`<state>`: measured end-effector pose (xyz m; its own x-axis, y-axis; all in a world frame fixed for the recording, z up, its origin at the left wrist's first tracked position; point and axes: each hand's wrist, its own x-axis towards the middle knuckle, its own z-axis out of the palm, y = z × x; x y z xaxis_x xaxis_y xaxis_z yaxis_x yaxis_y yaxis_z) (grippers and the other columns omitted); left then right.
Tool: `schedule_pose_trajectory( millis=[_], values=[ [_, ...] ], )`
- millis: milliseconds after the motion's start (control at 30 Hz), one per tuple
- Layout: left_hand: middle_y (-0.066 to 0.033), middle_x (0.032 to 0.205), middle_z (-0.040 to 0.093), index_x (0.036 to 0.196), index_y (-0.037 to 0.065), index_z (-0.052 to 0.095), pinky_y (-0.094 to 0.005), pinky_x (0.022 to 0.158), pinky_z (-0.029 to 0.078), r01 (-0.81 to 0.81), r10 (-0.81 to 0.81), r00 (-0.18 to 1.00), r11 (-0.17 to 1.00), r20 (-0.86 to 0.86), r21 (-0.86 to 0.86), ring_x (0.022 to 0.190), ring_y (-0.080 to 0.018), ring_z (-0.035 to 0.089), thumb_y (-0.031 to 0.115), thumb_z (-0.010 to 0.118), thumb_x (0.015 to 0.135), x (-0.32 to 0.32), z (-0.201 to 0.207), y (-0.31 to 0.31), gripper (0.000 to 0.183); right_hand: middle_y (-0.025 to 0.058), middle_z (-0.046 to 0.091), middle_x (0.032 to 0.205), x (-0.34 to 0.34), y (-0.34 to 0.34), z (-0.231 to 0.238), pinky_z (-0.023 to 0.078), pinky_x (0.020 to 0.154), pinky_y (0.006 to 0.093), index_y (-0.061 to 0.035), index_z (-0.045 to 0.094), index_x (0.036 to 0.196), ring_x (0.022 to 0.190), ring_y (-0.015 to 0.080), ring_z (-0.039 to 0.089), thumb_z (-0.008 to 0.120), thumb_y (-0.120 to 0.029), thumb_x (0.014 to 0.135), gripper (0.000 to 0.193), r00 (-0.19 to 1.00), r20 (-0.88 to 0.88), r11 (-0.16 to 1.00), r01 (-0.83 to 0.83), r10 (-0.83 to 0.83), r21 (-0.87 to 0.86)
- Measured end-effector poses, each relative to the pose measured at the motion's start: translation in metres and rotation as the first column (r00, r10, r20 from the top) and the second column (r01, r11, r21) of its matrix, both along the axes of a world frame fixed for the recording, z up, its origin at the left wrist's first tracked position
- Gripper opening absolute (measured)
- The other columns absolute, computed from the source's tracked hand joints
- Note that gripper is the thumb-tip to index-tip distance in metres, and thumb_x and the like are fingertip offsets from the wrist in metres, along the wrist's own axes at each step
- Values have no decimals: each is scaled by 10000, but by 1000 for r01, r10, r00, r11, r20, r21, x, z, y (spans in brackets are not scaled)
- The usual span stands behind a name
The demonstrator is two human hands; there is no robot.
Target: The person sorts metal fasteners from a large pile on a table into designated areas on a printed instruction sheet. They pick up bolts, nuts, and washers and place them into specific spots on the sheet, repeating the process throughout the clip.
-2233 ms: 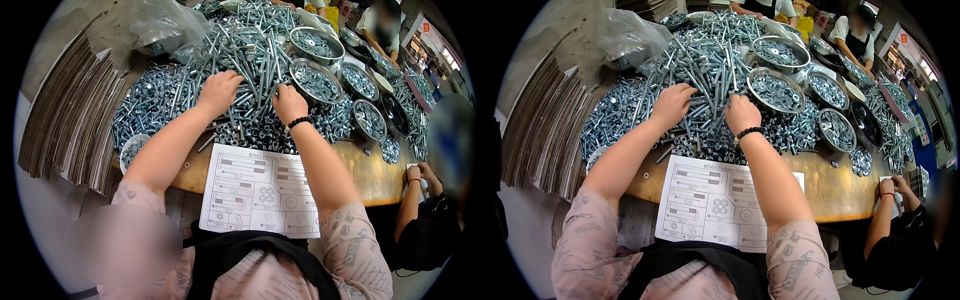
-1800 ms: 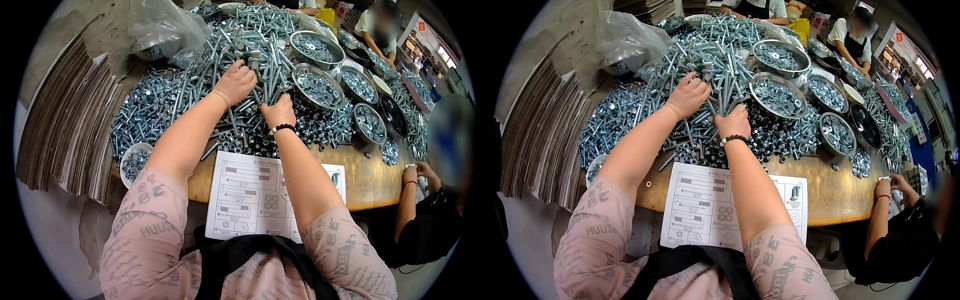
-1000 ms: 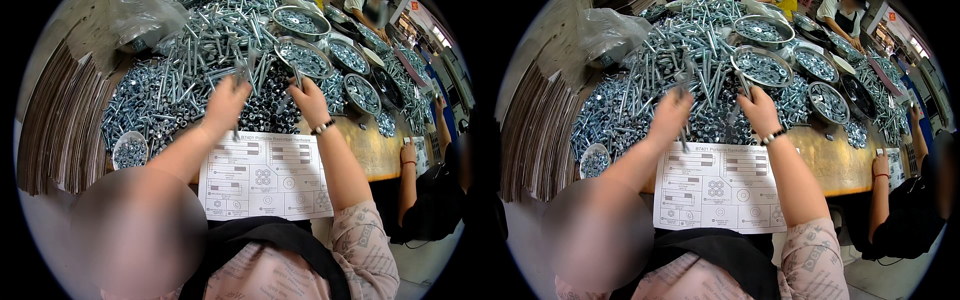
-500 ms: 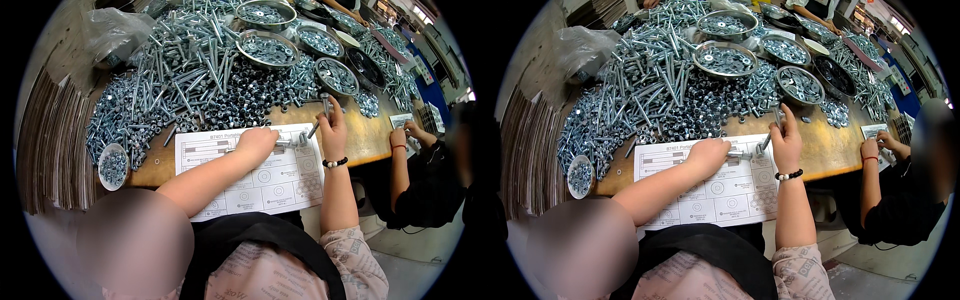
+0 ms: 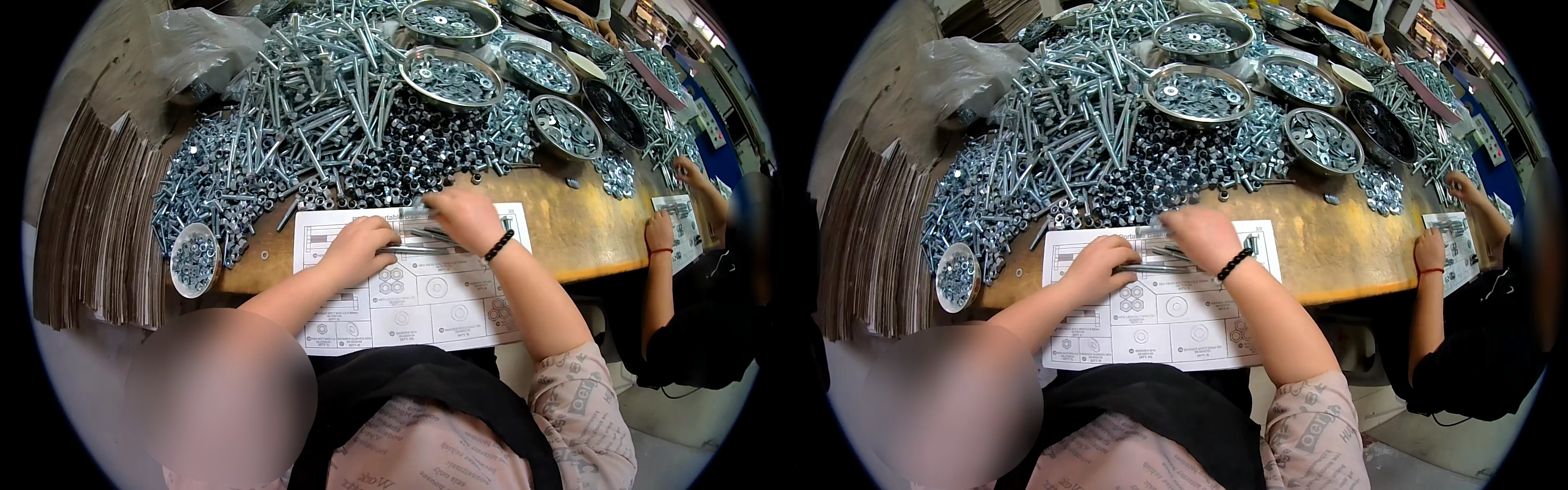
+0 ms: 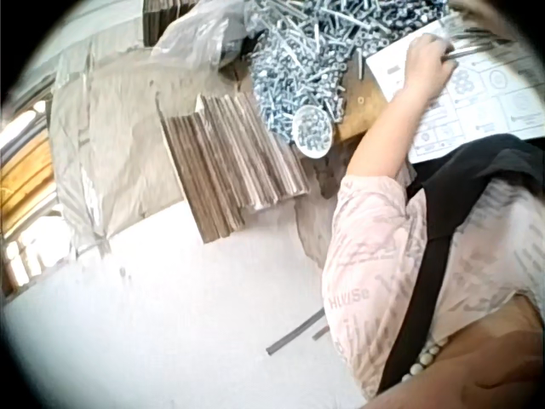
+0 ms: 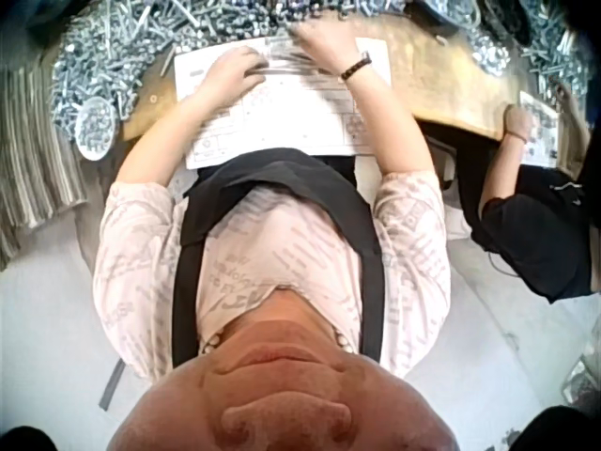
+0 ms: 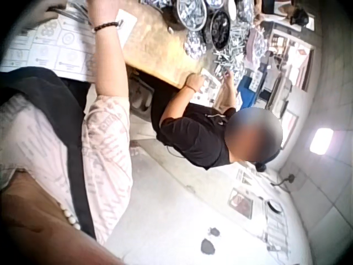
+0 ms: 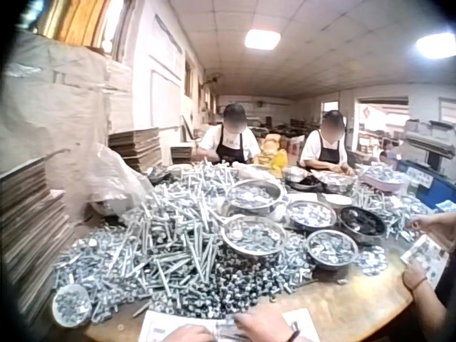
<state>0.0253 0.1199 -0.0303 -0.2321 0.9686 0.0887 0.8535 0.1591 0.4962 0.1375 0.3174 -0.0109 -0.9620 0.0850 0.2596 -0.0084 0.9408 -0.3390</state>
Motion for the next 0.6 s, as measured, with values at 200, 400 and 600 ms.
schedule_pose_trajectory(
  millis=[200, 400, 600],
  values=[
    [-134, 1158, 470, 1070, 94, 545, -371, 869, 395, -137, 130, 988, 987, 85, 79, 1008, -278, 497, 206, 727, 636, 6, 12, 8, 484, 111, 593, 820, 12, 10, 2, 436, 646, 348, -44, 618, 908, 740, 269, 553, 607, -152, 771, 174, 966, -204, 877, 40, -156, -479],
    [-101, 1105, 506, 1015, 99, 574, -388, 856, 371, 141, -138, 989, 989, -54, 48, 978, -262, 505, 239, 723, 641, 2, 10, 33, 426, 97, 554, 736, 28, 8, 31, 430, 592, 357, -73, 635, 854, 707, 264, 542, 636, -184, 747, 155, 951, -147, 935, 227, -274, -273],
    [-72, 923, 540, 927, 81, 591, -374, 804, 377, 106, -106, 994, 994, -19, -10, 915, -245, 515, 290, 749, 590, 1, 12, 24, 426, 89, 535, 708, 23, -15, 6, 439, 564, 387, -86, 587, 761, 656, 279, 550, 649, -237, 732, 166, 986, -57, 987, 156, -158, -43]
  ],
)
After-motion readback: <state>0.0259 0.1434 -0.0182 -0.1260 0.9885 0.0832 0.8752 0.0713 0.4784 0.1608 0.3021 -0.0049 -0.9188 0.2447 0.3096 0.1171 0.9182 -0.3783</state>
